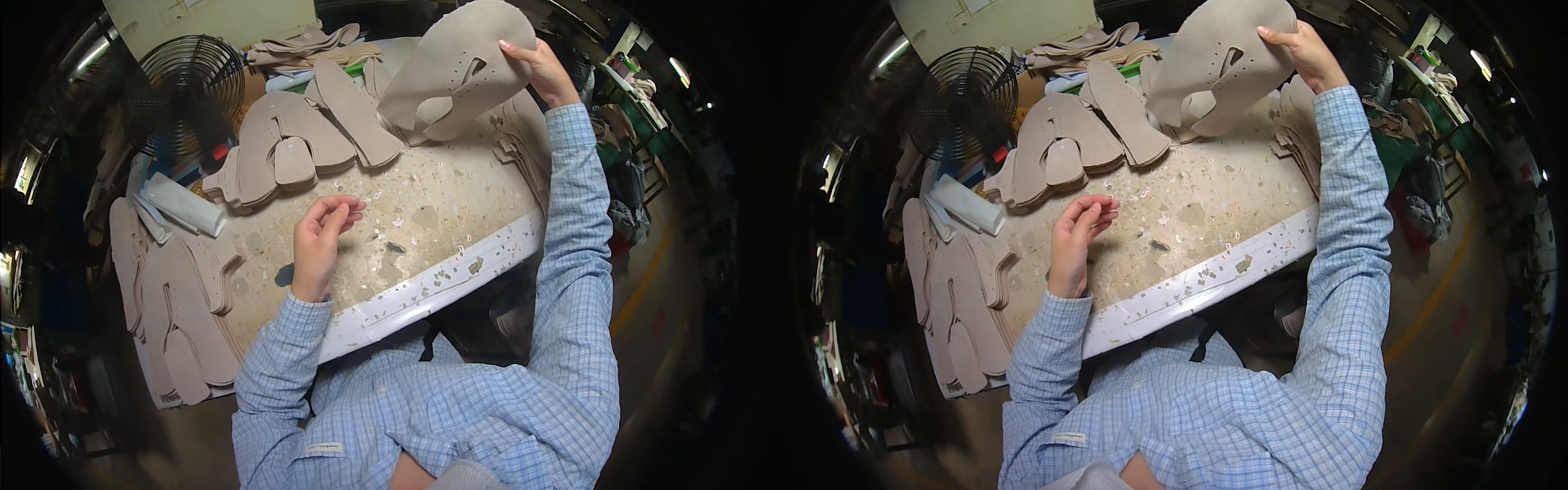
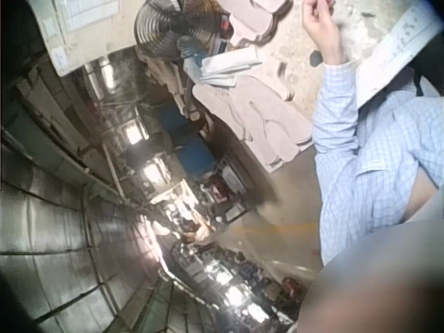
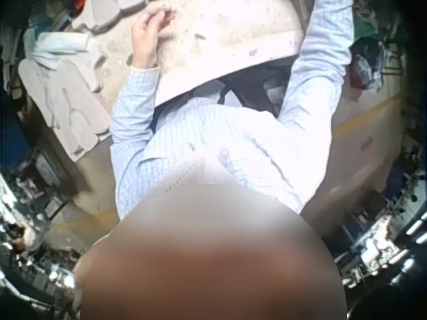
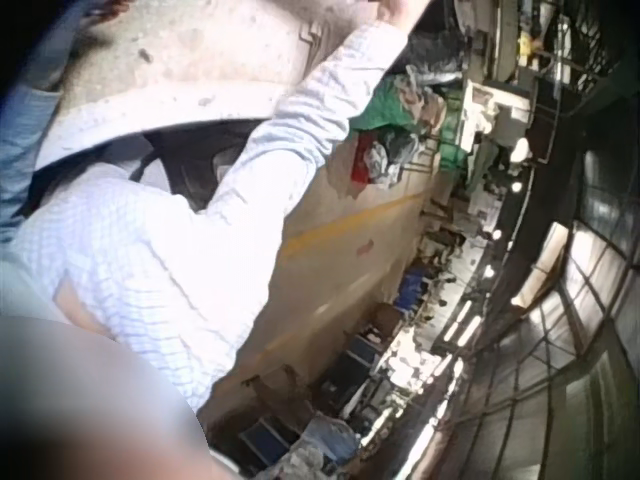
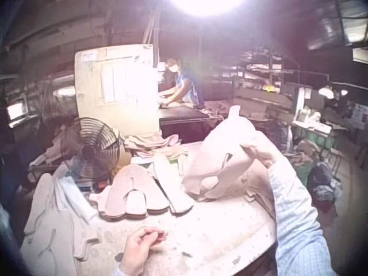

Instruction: The person assembles beige shoe components by hand at a workbench. They pick up a main upper piece, align and attach smaller side and heel pieces, then stack the completed assembly with others. The process repeats with multiple units.

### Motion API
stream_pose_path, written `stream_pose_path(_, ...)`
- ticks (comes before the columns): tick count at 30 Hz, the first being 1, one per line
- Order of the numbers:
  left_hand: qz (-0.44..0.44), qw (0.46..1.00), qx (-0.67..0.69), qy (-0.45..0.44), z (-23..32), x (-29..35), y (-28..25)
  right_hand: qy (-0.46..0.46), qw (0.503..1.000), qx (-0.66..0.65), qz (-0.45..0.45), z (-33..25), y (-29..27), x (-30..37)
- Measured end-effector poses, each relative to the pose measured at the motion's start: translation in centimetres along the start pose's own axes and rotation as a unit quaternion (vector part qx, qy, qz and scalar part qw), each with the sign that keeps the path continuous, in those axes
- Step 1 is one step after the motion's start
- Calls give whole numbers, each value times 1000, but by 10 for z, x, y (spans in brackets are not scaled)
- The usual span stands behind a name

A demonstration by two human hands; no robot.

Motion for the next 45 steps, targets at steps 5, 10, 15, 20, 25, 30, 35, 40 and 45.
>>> stream_pose_path(5, 40, 999, -12, 21, -1, -2, -2, 72, 979, -84, -170, -15, 13, 48)
stream_pose_path(10, 43, 999, -32, 2, -12, -5, -6, 256, 949, -17, -185, 55, 97, 74)
stream_pose_path(15, 31, 999, -35, -16, -23, -6, -7, 187, 949, 196, -164, 96, 122, 82)
stream_pose_path(20, 4, 999, -21, -29, -28, -7, -2, -2, 906, 422, -24, 65, 119, 104)
stream_pose_path(25, -102, 990, -93, -2, -30, 3, 23, -18, 961, 274, -26, -23, 124, 128)
stream_pose_path(30, -204, 966, 157, -5, -23, 22, 52, -126, 981, 77, -124, -101, 168, 165)
stream_pose_path(35, -59, 980, 186, -44, 19, 31, 35, -182, 981, 7, -70, -109, 174, 148)
stream_pose_path(40, -190, 979, 67, -30, 88, 48, 14, -204, 962, -109, -142, -117, 179, 136)
stream_pose_path(45, -98, 992, 61, -42, 128, 88, 2, -115, 941, -226, -225, -145, 162, 165)
Point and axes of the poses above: each hand's wrist, its own x-axis away from the middle knuckle, its own y-axis out of the palm, z = x × y, the point moved 1 cm from there along -x, towards the middle knuckle, and after that the axes turned 9 degrees about x, right-handed, at the moved point
